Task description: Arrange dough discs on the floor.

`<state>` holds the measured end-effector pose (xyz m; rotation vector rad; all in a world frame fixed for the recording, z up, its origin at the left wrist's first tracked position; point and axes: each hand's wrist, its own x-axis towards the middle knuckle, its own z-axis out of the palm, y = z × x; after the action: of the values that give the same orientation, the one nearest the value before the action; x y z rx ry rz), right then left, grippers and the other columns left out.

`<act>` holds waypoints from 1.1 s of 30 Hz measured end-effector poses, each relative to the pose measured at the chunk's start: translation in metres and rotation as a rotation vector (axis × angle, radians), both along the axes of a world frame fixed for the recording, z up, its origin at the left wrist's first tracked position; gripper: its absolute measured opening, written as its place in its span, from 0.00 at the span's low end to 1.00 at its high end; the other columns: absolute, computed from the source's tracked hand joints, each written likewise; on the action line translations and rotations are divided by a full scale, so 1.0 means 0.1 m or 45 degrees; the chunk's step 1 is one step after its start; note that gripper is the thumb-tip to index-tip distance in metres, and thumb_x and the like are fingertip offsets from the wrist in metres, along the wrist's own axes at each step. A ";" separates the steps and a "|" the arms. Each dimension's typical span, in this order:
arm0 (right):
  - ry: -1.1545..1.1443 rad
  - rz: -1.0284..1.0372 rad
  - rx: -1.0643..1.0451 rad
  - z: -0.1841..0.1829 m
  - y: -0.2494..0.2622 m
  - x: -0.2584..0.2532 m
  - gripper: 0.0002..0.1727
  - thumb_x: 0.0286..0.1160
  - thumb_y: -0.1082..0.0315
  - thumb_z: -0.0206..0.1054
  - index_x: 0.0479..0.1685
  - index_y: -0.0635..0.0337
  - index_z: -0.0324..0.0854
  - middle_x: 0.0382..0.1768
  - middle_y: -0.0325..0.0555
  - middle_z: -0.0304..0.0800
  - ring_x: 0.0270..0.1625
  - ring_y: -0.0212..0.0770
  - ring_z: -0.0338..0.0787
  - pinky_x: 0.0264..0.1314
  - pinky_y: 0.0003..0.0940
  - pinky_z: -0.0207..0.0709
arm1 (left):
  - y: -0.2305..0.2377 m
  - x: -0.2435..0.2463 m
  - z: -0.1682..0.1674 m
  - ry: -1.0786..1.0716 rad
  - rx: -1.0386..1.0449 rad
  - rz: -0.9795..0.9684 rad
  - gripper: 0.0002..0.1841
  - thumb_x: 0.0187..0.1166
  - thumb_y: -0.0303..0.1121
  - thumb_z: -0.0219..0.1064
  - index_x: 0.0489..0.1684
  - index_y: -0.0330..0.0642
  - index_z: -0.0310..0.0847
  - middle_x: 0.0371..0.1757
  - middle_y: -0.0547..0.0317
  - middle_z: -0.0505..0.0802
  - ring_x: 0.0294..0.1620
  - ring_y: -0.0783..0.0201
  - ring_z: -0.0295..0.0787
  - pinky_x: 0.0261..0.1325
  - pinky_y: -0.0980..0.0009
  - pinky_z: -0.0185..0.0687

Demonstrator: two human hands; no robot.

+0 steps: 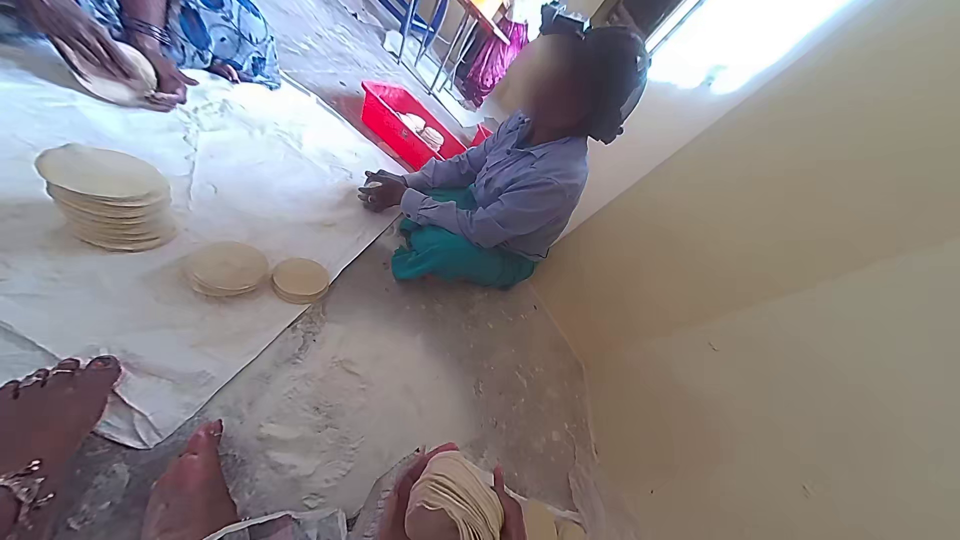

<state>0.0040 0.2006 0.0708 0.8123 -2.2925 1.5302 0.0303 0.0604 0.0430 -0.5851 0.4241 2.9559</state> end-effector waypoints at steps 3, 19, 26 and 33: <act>-0.039 -0.028 0.215 0.02 0.00 0.03 0.40 0.53 0.51 0.84 0.59 0.77 0.82 0.54 0.53 0.93 0.63 0.31 0.88 0.80 0.32 0.70 | 0.01 0.03 0.00 0.032 -0.004 -0.024 0.28 0.92 0.47 0.37 0.66 0.41 0.82 0.56 0.53 0.93 0.58 0.58 0.91 0.63 0.58 0.85; -0.253 -0.021 0.070 0.11 0.07 0.08 0.33 0.54 0.61 0.82 0.59 0.74 0.81 0.53 0.45 0.92 0.57 0.20 0.88 0.65 0.21 0.81 | -0.02 0.03 0.22 -0.027 -0.225 -0.073 0.31 0.92 0.47 0.32 0.66 0.39 0.81 0.56 0.52 0.93 0.59 0.59 0.90 0.62 0.58 0.84; -0.634 -0.153 -0.213 0.07 0.28 0.12 0.26 0.57 0.69 0.73 0.58 0.75 0.80 0.49 0.38 0.94 0.51 0.21 0.90 0.59 0.22 0.85 | 0.18 0.05 0.07 -0.177 -0.213 -0.140 0.26 0.93 0.48 0.42 0.57 0.38 0.83 0.47 0.56 0.94 0.51 0.63 0.91 0.58 0.60 0.86; -1.390 -0.503 -0.584 -0.02 0.66 0.15 0.18 0.76 0.75 0.68 0.64 0.66 0.79 0.48 0.49 0.93 0.48 0.37 0.93 0.54 0.35 0.88 | 0.32 0.11 -0.07 -0.224 -0.396 -0.503 0.19 0.90 0.37 0.54 0.69 0.34 0.75 0.56 0.45 0.91 0.53 0.54 0.92 0.57 0.57 0.88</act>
<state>0.0186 0.2662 0.0693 -0.7499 -2.2377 2.4731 0.0414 0.0923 0.0364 -0.6911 0.8764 2.4571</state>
